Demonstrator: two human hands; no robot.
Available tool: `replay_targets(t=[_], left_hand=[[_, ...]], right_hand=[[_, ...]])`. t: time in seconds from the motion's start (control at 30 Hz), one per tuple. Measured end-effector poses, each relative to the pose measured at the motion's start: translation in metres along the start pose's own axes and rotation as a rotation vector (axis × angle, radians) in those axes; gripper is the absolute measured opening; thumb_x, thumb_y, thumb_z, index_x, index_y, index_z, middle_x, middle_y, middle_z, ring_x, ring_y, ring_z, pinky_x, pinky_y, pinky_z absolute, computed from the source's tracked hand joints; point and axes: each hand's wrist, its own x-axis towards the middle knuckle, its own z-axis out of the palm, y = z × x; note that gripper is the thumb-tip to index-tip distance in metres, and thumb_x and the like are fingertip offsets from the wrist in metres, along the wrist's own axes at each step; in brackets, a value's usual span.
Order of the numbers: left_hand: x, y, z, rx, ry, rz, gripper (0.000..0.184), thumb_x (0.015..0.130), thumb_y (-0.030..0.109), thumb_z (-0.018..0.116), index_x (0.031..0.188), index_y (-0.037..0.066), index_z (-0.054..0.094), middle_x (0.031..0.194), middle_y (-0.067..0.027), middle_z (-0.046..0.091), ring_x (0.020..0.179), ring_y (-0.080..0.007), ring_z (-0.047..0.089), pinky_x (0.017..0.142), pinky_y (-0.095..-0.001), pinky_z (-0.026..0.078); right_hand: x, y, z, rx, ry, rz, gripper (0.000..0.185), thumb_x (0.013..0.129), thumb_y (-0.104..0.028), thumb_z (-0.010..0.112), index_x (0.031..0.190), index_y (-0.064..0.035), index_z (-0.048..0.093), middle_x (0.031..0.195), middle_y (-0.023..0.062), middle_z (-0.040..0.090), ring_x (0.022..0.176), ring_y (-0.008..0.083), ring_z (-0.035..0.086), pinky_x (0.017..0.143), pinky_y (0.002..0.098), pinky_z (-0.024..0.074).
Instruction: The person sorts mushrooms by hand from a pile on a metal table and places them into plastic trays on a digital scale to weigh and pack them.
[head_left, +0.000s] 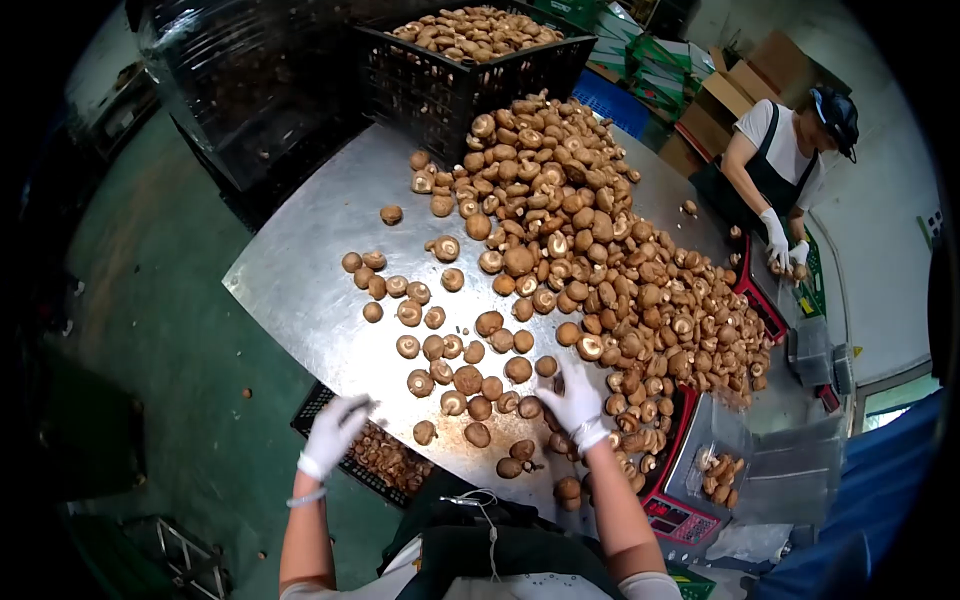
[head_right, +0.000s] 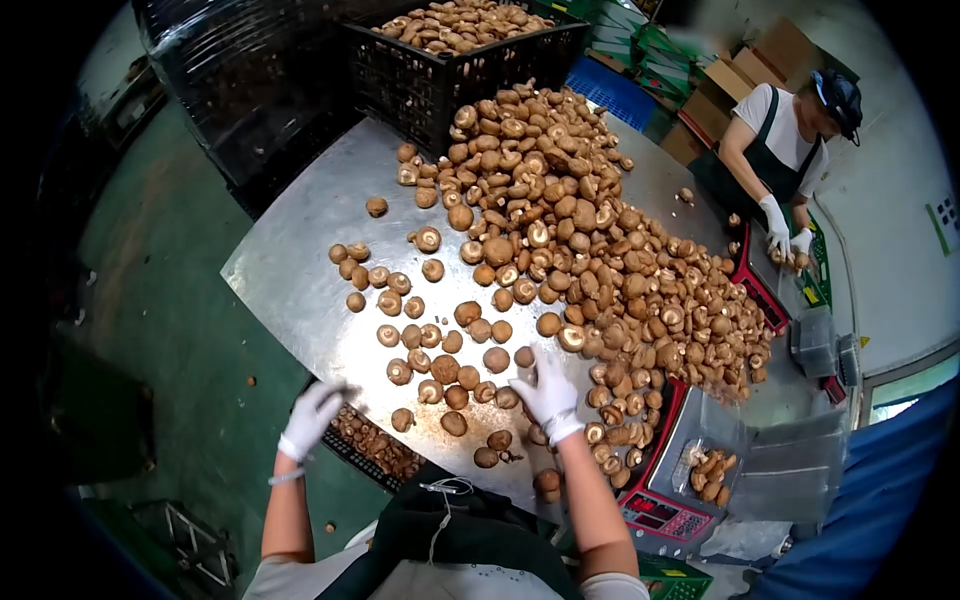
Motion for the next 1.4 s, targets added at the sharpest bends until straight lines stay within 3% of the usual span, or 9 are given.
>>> replay_targets(t=[0.2,0.4,0.5,0.67,0.87,1.0,1.07,1.2,1.4], left_hand=[[0.139,-0.045,0.055,-0.252,0.240,0.002,0.034,0.089,0.020,0.062,0.116,-0.001,0.059,0.106,-0.0143,0.065,0.097,-0.0216,0.062,0.086,-0.0317,0.048],[0.156,0.001,0.114,-0.004,-0.096,0.091,0.023,0.087,0.022,0.064,0.097,0.002,0.066,0.085,-0.0087,0.067,0.078,-0.0155,0.062,0.073,-0.0288,0.049],[0.140,-0.009,0.115,0.048,-0.073,0.230,0.019,0.082,0.021,0.066,0.090,0.004,0.064,0.086,-0.0136,0.064,0.081,-0.0277,0.062,0.076,-0.0353,0.048],[0.100,-0.011,0.077,-0.064,-0.099,0.076,0.017,0.086,0.015,0.064,0.090,-0.001,0.064,0.081,-0.0108,0.066,0.075,-0.0163,0.060,0.071,-0.0291,0.048],[0.065,-0.031,0.008,0.156,-0.317,-0.162,0.031,0.089,0.026,0.060,0.088,-0.004,0.064,0.071,-0.0086,0.062,0.066,-0.0129,0.054,0.064,-0.0315,0.046],[0.055,-0.010,-0.018,0.287,-0.518,-0.186,0.033,0.090,0.029,0.062,0.097,-0.003,0.067,0.080,-0.0089,0.067,0.075,-0.0116,0.058,0.072,-0.0288,0.049],[0.065,0.002,-0.017,0.105,-0.461,-0.110,0.029,0.092,0.024,0.059,0.102,-0.003,0.066,0.086,-0.0092,0.069,0.080,-0.0119,0.060,0.076,-0.0275,0.049],[0.112,0.001,-0.001,0.117,-0.327,0.019,0.030,0.094,0.019,0.055,0.114,-0.002,0.061,0.098,-0.0115,0.067,0.092,-0.0160,0.062,0.084,-0.0284,0.048],[0.157,0.058,0.069,0.054,-0.315,0.218,0.032,0.089,0.013,0.059,0.118,-0.001,0.059,0.112,-0.0143,0.064,0.102,-0.0234,0.062,0.089,-0.0327,0.047]], right_hand=[[0.048,0.012,0.003,-0.286,-0.350,-0.088,0.103,0.058,-0.049,0.083,0.143,-0.0225,0.030,0.109,0.0237,0.055,0.094,0.0392,0.061,0.078,0.0443,0.0503],[0.039,-0.038,0.047,-0.106,-0.421,-0.110,0.127,0.054,-0.053,0.083,0.142,0.0068,0.015,0.111,0.0313,0.056,0.093,0.0419,0.062,0.078,0.0428,0.0512],[0.017,-0.058,0.062,0.130,-0.425,-0.167,0.120,0.059,-0.046,0.082,0.146,-0.0005,0.012,0.113,0.0303,0.055,0.095,0.0419,0.061,0.080,0.0438,0.0502],[-0.008,-0.111,0.081,0.189,-0.513,-0.093,0.117,0.061,-0.029,0.082,0.148,-0.0115,0.006,0.126,0.0237,0.048,0.107,0.0385,0.056,0.084,0.0436,0.0506],[-0.027,-0.147,0.104,0.237,-0.641,-0.362,0.118,0.060,-0.032,0.083,0.149,-0.0157,0.008,0.121,0.0266,0.047,0.101,0.0408,0.057,0.084,0.0427,0.0499],[-0.034,-0.128,0.068,0.418,-0.568,-0.440,0.104,0.068,-0.034,0.078,0.149,-0.0171,0.015,0.123,0.0169,0.051,0.103,0.0372,0.059,0.085,0.0406,0.0495],[-0.041,-0.079,0.057,0.489,-0.241,-0.430,0.074,0.078,-0.039,0.069,0.140,-0.0135,0.039,0.114,0.0166,0.057,0.094,0.0352,0.060,0.081,0.0412,0.0499],[-0.079,0.013,-0.081,0.286,0.185,0.123,0.057,0.077,-0.038,0.069,0.124,-0.0089,0.055,0.094,0.0130,0.062,0.088,0.0305,0.062,0.078,0.0385,0.0506],[-0.145,0.111,-0.191,-0.196,0.566,0.329,0.047,0.075,-0.029,0.072,0.116,-0.0090,0.060,0.088,0.0097,0.060,0.082,0.0269,0.059,0.075,0.0387,0.0479]])
